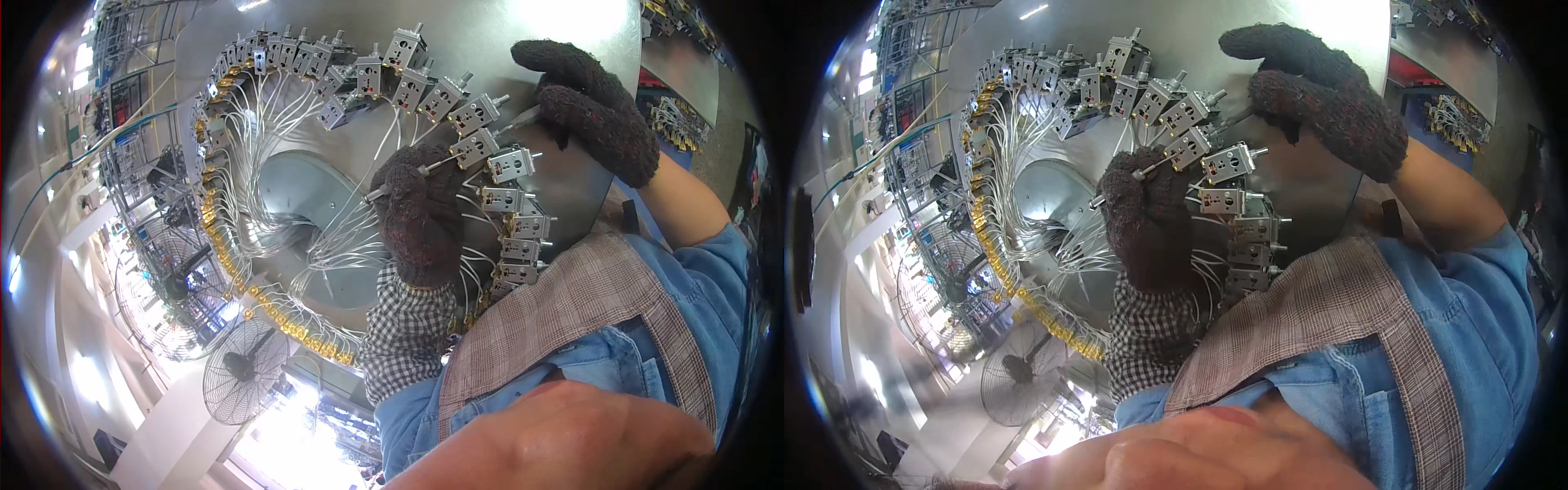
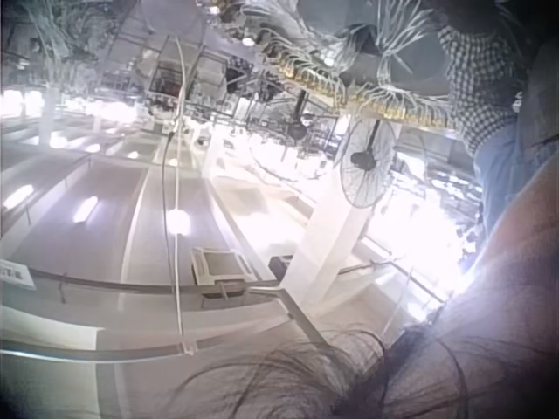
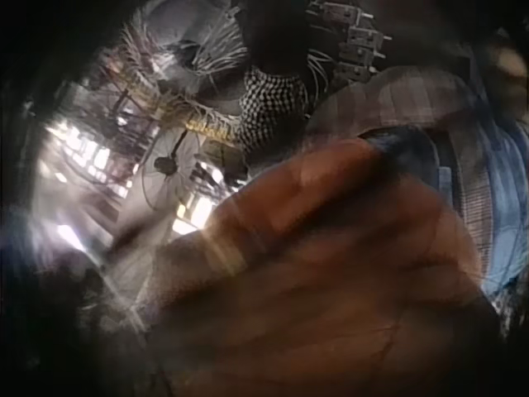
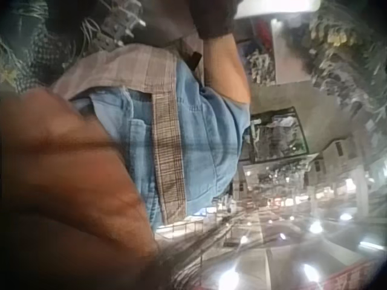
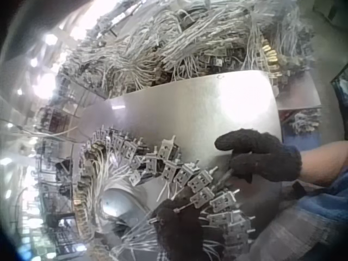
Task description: Connecting wires and components to the frame of a large circular motor stator.
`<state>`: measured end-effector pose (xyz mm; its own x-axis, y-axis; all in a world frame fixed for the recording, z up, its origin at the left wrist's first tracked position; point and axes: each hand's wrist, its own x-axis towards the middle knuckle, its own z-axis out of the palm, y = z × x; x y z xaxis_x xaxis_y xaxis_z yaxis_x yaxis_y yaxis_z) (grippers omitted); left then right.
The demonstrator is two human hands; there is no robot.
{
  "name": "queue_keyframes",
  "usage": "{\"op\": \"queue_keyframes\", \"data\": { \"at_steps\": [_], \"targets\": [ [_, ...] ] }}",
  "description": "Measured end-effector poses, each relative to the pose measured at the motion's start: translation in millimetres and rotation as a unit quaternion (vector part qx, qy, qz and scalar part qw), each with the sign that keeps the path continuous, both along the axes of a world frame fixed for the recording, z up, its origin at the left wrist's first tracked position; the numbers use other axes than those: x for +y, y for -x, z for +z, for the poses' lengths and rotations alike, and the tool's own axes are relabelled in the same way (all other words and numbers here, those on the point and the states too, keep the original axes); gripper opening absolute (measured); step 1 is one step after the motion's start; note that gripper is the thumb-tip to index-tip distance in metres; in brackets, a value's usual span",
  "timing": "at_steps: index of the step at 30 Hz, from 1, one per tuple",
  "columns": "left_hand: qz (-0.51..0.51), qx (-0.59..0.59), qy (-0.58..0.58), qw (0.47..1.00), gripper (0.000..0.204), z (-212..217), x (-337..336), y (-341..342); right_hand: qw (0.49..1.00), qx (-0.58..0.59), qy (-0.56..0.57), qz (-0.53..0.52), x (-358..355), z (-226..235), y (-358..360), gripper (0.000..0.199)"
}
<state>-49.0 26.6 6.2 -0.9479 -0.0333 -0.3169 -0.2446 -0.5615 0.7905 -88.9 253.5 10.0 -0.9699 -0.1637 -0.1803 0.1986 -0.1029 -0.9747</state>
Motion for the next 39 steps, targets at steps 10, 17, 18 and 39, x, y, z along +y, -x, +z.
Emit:
{"op": "queue_keyframes", "data": {
  "at_steps": [10,17,18,39],
  "targets": [
    [-0.043,-0.022,-0.015,0.999,0.041,-1,-3,0,0.999,0.014,0.020,0.030,-1,-5,6,0.037],
    [-0.041,-0.004,0.056,0.998,0.039,-3,-3,-5,0.997,-0.009,-0.043,0.065,2,2,10,0.041],
    [-0.045,0.008,0.057,0.997,0.039,-5,-3,-5,0.997,-0.013,-0.023,0.071,3,1,11,0.041],
    [-0.008,-0.002,-0.027,1.000,0.031,-3,-4,-5,0.980,0.091,-0.154,0.088,6,-2,12,0.034]
  ]
}}
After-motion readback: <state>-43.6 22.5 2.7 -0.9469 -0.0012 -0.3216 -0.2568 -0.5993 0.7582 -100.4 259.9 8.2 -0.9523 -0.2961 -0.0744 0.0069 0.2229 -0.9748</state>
